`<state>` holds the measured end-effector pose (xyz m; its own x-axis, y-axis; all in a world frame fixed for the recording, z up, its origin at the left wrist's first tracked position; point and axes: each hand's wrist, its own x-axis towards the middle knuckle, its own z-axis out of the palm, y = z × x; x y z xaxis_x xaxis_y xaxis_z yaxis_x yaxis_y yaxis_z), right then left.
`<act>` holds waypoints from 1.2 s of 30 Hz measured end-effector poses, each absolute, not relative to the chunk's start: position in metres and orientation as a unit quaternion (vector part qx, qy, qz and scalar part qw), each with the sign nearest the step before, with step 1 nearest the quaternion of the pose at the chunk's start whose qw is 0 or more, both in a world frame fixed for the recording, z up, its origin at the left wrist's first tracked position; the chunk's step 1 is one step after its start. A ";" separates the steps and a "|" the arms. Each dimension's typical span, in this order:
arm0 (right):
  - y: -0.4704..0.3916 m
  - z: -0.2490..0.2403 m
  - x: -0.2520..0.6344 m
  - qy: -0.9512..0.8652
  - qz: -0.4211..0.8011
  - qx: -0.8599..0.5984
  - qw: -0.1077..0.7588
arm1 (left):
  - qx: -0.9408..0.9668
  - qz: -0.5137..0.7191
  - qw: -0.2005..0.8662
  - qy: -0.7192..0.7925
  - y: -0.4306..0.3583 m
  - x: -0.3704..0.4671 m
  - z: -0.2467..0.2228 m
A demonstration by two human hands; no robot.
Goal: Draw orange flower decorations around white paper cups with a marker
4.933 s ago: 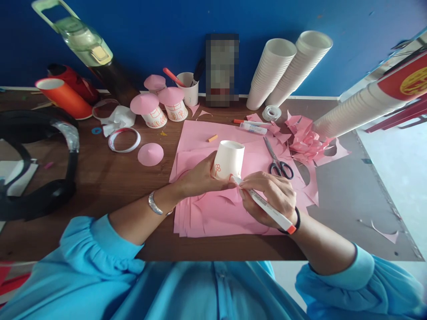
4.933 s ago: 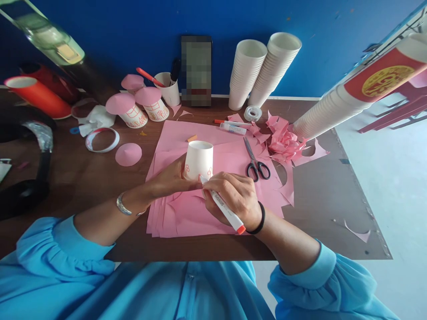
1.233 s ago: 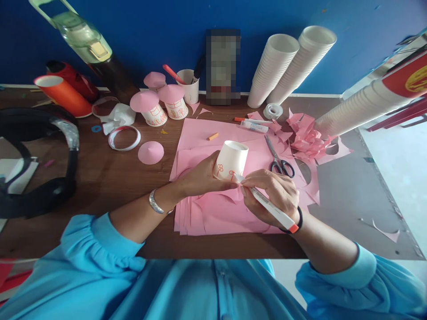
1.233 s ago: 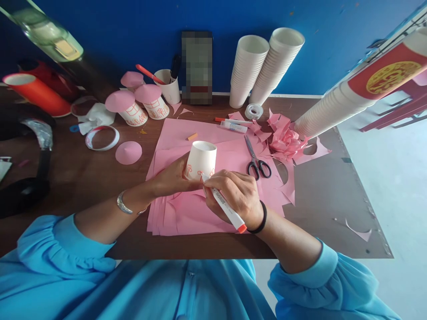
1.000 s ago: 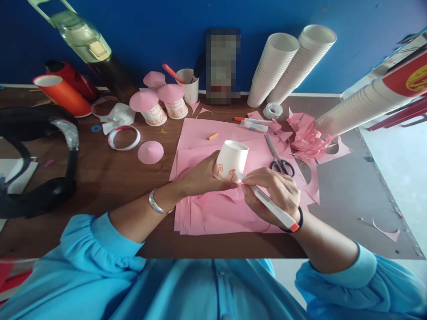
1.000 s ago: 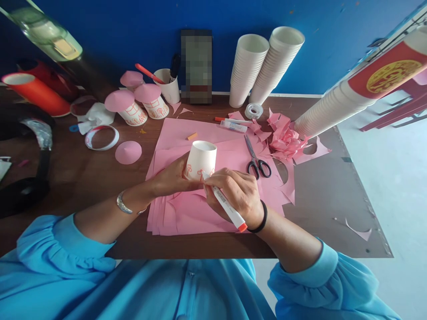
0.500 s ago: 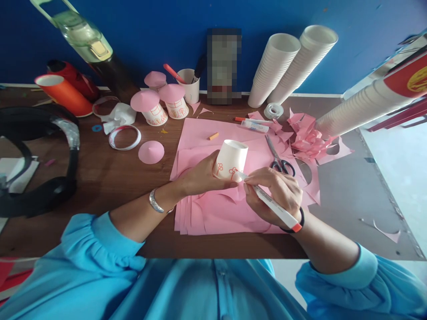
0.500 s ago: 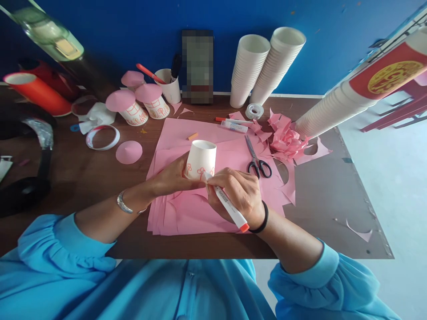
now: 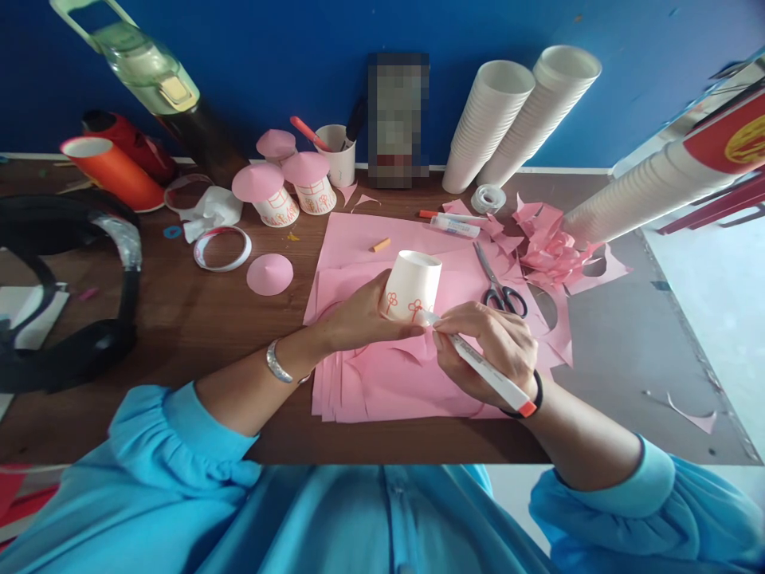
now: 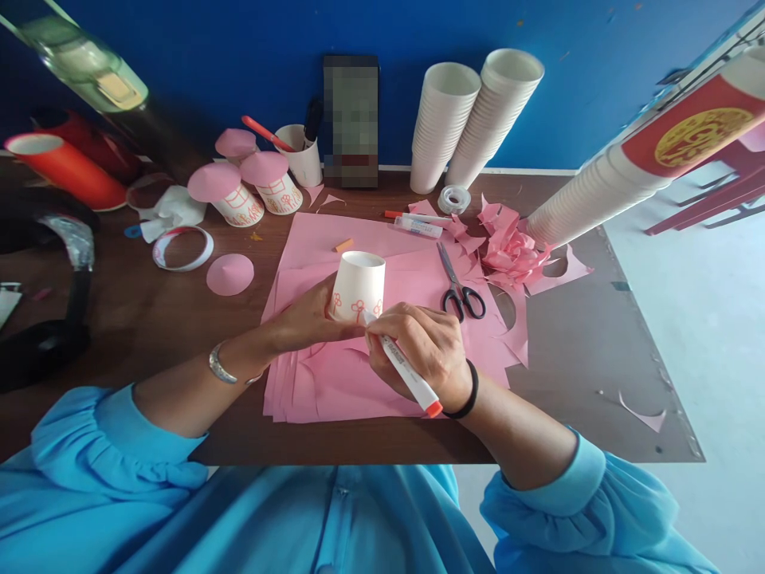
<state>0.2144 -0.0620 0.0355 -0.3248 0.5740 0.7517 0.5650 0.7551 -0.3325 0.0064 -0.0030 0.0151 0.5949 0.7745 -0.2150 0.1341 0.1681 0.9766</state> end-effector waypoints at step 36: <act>-0.062 0.036 0.214 -0.814 -0.017 -0.363 0.454 | 0.589 0.252 0.678 0.362 -0.002 0.006 0.019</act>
<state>0.2137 -0.0623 0.0358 -0.3248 0.5747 0.7512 0.6054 0.7365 -0.3018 0.0058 -0.0024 0.0190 0.6116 0.7672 -0.1934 0.0839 0.1802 0.9800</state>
